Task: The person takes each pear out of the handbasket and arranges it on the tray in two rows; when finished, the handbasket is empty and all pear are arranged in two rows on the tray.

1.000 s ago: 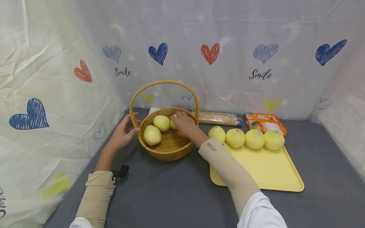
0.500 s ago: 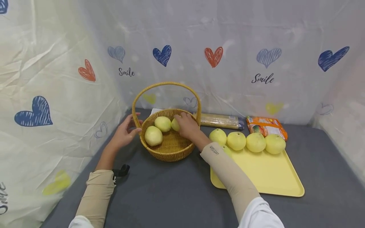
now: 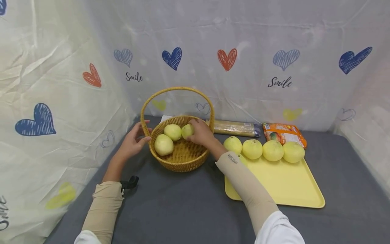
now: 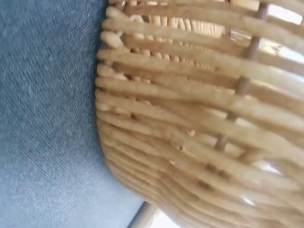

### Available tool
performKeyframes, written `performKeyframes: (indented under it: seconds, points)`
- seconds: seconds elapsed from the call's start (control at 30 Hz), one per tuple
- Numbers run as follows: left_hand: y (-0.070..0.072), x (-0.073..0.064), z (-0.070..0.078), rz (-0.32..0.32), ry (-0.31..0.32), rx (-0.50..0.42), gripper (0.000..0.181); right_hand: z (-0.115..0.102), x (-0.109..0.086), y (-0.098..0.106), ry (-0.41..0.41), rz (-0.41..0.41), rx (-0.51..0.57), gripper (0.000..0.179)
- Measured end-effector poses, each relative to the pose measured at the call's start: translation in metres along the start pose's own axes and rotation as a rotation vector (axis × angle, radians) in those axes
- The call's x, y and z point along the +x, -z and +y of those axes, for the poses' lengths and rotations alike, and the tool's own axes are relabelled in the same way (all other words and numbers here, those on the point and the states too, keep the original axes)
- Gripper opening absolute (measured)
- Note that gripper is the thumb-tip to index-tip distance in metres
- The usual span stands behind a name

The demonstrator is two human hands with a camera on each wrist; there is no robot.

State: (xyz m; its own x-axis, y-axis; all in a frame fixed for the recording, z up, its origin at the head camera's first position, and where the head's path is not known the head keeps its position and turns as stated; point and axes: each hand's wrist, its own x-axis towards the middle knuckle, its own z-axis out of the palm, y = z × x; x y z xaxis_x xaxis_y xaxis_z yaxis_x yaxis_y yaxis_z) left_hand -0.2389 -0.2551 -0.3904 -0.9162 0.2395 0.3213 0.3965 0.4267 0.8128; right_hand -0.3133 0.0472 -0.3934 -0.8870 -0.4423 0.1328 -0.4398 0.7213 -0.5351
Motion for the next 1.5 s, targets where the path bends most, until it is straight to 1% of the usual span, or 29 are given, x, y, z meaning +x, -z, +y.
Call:
performKeyframes:
  seconds: [0.2,0.4,0.5,0.6,0.67,0.73,0.83,0.97,1.17,1.27,1.37,1.5]
  points:
    - [-0.005,0.005,0.002,-0.002,0.000,-0.001,0.062,-0.002,-0.013,0.009,-0.024,0.040,0.082,0.072]
    - [-0.003,0.003,0.004,0.011,0.035,-0.011,0.062,-0.005,-0.021,0.008,0.034,0.036,0.189,0.070]
    - [0.000,-0.001,0.015,0.003,0.039,-0.010,0.061,-0.007,-0.024,0.006,0.059,0.045,0.226,0.068]
    - [0.001,-0.004,0.027,-0.006,0.031,-0.010,0.060,-0.007,-0.025,0.006,0.054,0.053,0.262,0.065]
    - [0.001,-0.003,0.024,-0.005,0.012,-0.002,0.060,-0.008,-0.026,0.007,0.044,0.059,0.294,0.065]
    - [0.001,0.000,0.016,0.001,0.001,0.003,0.060,-0.008,-0.027,0.008,0.035,0.059,0.318,0.064]
    - [0.002,0.003,0.003,0.006,0.002,0.018,0.061,-0.009,-0.030,0.009,0.047,0.058,0.331,0.061]
    - [0.001,0.001,0.000,0.003,0.011,0.019,0.061,-0.008,-0.033,0.008,0.075,0.063,0.330,0.059]
    - [0.001,-0.001,-0.003,-0.002,0.012,0.021,0.061,-0.009,-0.038,0.005,0.089,0.081,0.352,0.060]
    - [0.002,-0.002,-0.002,0.002,0.018,0.026,0.061,-0.010,-0.042,0.006,0.098,0.078,0.370,0.060]
    - [0.002,-0.003,-0.001,0.006,0.016,0.029,0.062,-0.012,-0.048,0.010,0.093,0.067,0.401,0.060]
    - [0.001,-0.001,0.000,0.004,0.008,0.033,0.062,-0.014,-0.056,0.017,0.072,0.057,0.474,0.058]
